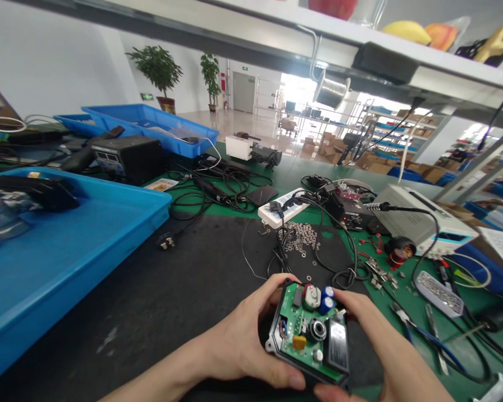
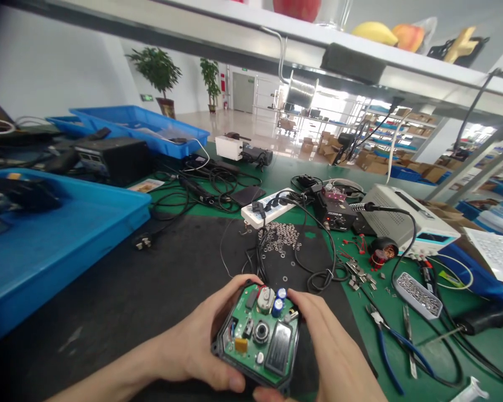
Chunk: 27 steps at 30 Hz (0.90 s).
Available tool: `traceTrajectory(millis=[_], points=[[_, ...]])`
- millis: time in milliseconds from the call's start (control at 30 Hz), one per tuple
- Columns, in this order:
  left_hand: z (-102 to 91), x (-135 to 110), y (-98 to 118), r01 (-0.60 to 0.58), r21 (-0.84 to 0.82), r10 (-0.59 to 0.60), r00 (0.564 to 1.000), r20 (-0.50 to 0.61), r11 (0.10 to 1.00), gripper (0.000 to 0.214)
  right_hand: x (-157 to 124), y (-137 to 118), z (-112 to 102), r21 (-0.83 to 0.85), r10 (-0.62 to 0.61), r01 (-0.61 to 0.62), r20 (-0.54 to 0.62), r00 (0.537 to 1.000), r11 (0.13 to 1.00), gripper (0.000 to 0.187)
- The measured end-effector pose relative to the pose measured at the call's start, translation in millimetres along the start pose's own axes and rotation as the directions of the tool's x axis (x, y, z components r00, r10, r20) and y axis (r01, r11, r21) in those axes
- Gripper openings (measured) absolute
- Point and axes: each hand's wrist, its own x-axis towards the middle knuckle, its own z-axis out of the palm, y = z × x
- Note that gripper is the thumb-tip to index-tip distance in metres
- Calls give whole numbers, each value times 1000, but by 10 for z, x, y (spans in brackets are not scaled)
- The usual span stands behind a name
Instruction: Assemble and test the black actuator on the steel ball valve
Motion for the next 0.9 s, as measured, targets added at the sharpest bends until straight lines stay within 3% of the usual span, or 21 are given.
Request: traceTrajectory(millis=[200, 267, 400, 500, 600, 667, 767, 900], points=[[5, -20, 61, 13, 89, -11, 1000, -24, 996, 113, -148, 80, 242, 205, 100, -78, -100, 990, 976, 95], [10, -18, 70, 12, 91, -10, 1000, -23, 996, 114, -207, 120, 311, 312, 166, -139, -63, 984, 940, 96], [6, 3, 37, -18, 57, 20, 999, -29, 998, 110, -220, 141, 372, 607, 302, -303, 107, 947, 735, 96], [0, 27, 7, -43, 75, 47, 997, -56, 996, 106, -123, 117, 365, 757, 373, -336, 132, 919, 560, 93], [-2, 33, 6, -44, 145, 57, 995, -88, 988, 102, -52, 123, 352, 838, 379, -351, 190, 906, 418, 114], [-9, 21, 18, -33, 197, 57, 991, -118, 980, 100, -67, 147, 379, 850, 350, -374, 245, 904, 371, 132], [-39, -9, 36, -6, 323, 62, 984, -165, 947, 102, -170, 162, 527, 761, 353, -442, 295, 888, 475, 131], [-99, -29, 47, 13, 479, 91, 977, -195, 878, 105, -323, 84, 886, 585, 373, -442, 243, 896, 681, 100]])
